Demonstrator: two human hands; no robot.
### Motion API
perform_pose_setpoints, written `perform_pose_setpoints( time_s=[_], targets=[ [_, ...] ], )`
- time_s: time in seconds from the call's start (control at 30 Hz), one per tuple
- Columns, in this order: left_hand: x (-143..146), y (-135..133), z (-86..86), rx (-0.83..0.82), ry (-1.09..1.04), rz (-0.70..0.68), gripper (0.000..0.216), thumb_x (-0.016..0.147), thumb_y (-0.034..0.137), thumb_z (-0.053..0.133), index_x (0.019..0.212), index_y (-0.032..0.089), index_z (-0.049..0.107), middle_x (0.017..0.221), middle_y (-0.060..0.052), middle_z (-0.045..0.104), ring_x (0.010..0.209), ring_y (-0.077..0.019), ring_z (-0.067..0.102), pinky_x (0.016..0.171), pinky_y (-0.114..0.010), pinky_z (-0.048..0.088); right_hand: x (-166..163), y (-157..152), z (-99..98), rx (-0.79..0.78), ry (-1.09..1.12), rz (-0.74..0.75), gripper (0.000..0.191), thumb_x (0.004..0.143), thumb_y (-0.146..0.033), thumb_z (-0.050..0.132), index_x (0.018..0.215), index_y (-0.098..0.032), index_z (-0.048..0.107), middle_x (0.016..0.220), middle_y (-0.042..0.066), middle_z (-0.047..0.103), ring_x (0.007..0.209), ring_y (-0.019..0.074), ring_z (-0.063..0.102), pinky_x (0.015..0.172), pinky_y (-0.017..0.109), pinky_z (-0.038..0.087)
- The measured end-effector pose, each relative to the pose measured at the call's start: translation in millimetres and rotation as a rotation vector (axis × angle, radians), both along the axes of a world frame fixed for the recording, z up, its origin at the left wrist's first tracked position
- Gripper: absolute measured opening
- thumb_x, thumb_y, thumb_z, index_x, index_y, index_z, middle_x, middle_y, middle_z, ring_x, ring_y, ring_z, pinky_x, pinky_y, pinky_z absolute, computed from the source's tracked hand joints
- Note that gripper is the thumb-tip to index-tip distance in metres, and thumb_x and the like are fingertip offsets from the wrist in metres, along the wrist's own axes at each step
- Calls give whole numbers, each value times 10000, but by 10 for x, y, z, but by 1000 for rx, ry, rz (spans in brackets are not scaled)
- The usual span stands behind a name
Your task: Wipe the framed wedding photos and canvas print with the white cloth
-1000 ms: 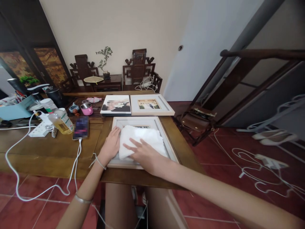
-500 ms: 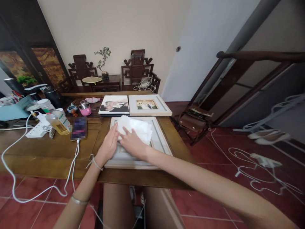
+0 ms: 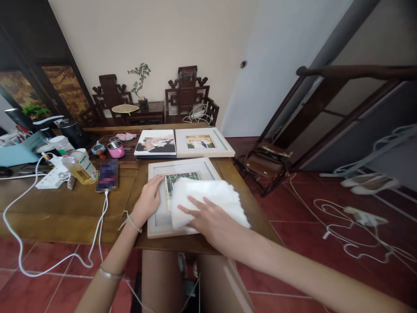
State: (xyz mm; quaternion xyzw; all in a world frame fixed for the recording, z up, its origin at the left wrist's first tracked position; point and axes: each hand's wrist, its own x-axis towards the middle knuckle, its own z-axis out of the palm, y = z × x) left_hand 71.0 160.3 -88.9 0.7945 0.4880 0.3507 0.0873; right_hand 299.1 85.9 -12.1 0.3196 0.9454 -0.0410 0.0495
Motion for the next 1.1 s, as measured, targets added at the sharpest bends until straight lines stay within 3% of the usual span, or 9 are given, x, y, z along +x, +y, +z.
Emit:
perform_pose_setpoints(
  time_s=[0.17, 0.37, 0.47, 0.6, 0.7, 0.8, 0.97, 1.1],
  targets=[
    [10, 27, -65, -27, -10, 47, 599, 737, -57, 367, 1266, 134, 573, 1342, -124, 588, 1317, -239, 488, 1148, -476, 360, 206, -86, 15, 27, -12, -124, 431, 777, 12, 529, 1069, -227, 738, 1430, 72, 503, 1353, 383, 376, 1013, 586, 419],
    [11, 27, -38, -46, -89, 65, 560, 752, -45, 362, 1230, 133, 593, 1311, -121, 615, 1262, -220, 546, 1127, -441, 388, -487, -374, -45, 31, 35, 22, 281, 912, -164, 511, 1079, -205, 733, 1507, 81, 396, 1378, 407, 318, 1031, 656, 373],
    [7, 16, -13, -61, -127, 68, 544, 761, -33, 374, 1212, 166, 603, 1314, -95, 618, 1265, -215, 545, 1119, -437, 396, -778, -493, -89, 37, 109, -70, 307, 947, -197, 458, 1080, -145, 730, 1490, 153, 402, 1357, 447, 330, 995, 705, 375],
    [9, 20, -7, -69, -123, 49, 496, 762, -37, 366, 1140, 148, 629, 1269, -109, 645, 1280, -217, 532, 1123, -427, 390, -850, -532, -157, 16, 151, -152, 303, 941, -198, 471, 1097, -146, 725, 1498, 151, 380, 1365, 449, 311, 1029, 716, 321],
    [-7, 32, -24, -50, -88, 14, 498, 745, -59, 355, 1101, 148, 633, 1250, -110, 654, 1287, -215, 525, 1124, -431, 389, -709, -498, -209, -14, 135, -181, 288, 925, -182, 497, 1089, -181, 734, 1497, 130, 385, 1369, 434, 314, 1040, 705, 315],
    [-34, 47, -43, -30, -58, -17, 511, 736, -66, 363, 1111, 164, 623, 1252, -98, 654, 1297, -214, 516, 1123, -446, 389, -364, -471, -296, 9, 110, -234, 234, 897, -197, 555, 990, -217, 770, 1470, 111, 433, 1350, 446, 346, 1023, 701, 340],
    [-41, 90, -22, -26, -29, -42, 514, 728, -67, 368, 1123, 154, 612, 1237, -108, 659, 1273, -220, 540, 1116, -442, 402, 464, -491, -461, 288, 126, -329, 193, 821, -147, 640, 897, -254, 781, 1403, 76, 526, 1297, 407, 448, 994, 620, 425],
    [3, 88, 9, -13, 5, -6, 504, 735, -60, 377, 1128, 156, 608, 1255, -112, 647, 1261, -230, 550, 1113, -440, 407, 768, -494, -528, 404, 117, -326, 241, 791, -92, 635, 855, -278, 775, 1377, 38, 560, 1278, 353, 485, 971, 535, 467]
  ],
)
